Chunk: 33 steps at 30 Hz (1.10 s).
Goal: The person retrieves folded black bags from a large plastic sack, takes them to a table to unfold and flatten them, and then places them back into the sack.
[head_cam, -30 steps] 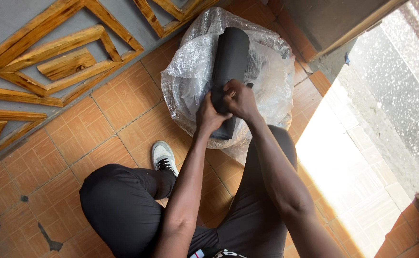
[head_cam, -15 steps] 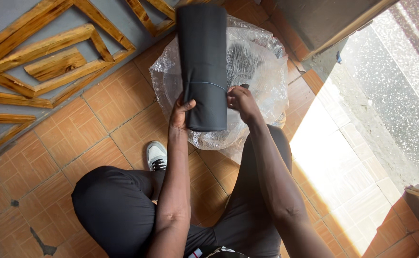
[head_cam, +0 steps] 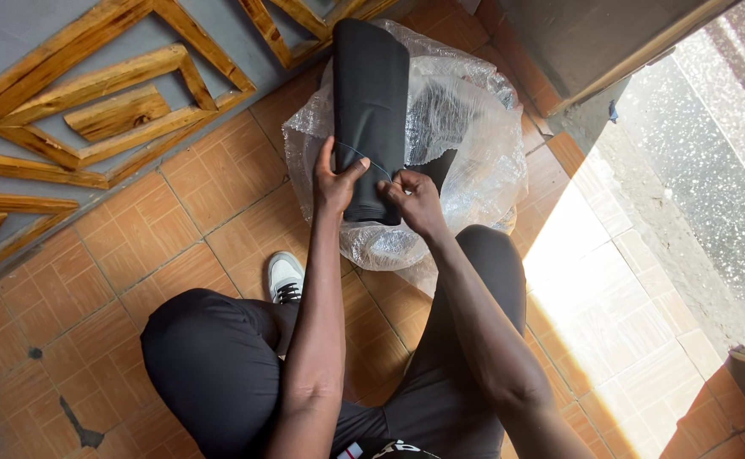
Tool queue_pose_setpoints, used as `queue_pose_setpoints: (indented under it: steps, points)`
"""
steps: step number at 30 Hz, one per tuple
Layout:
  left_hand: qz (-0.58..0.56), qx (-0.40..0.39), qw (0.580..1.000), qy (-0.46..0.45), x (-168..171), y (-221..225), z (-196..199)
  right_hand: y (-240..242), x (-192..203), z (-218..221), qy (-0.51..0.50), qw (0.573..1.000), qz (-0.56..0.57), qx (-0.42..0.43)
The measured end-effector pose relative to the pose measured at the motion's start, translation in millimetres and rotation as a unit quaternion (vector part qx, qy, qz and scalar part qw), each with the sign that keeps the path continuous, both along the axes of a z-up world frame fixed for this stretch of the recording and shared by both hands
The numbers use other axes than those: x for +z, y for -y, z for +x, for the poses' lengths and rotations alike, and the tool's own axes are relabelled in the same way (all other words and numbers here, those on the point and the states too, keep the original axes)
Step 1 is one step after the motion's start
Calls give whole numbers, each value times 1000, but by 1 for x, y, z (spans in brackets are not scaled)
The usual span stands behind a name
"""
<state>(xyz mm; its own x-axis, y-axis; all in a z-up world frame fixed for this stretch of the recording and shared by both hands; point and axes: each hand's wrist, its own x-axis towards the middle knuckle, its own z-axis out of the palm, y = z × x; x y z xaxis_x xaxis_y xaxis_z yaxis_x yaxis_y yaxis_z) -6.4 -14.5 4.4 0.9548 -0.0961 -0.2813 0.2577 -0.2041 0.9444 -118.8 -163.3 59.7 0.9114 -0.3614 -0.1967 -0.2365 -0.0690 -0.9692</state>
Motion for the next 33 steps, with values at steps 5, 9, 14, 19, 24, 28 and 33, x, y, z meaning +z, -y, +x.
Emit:
queue_pose_setpoints:
  steps: [5, 9, 14, 19, 24, 28, 33]
  points:
    - [-305, -65, 950, -18, 47, 2, -24, 23, 5, 3, 82, 986, 139, -31]
    - [-474, 42, 857, -196, 37, 7, -38, 19, 11, 8, 100, 920, 370, -80]
    - [-445, 66, 832, -324, 31, -8, -37, 16, -5, 11, 73, 961, 266, -25]
    - [-273, -51, 936, -217, 3, 2, -19, 28, 11, 9, 92, 992, 88, -16]
    - [56, -97, 990, -82, 2, 9, -8, 32, 22, 6, 101, 988, -113, 2]
    - [74, -54, 991, -94, 24, 9, -13, 36, 32, 6, 107, 986, -121, 47]
    - [-143, 110, 965, -192, 3, 10, -9, 27, 49, 10, 201, 955, -124, 179]
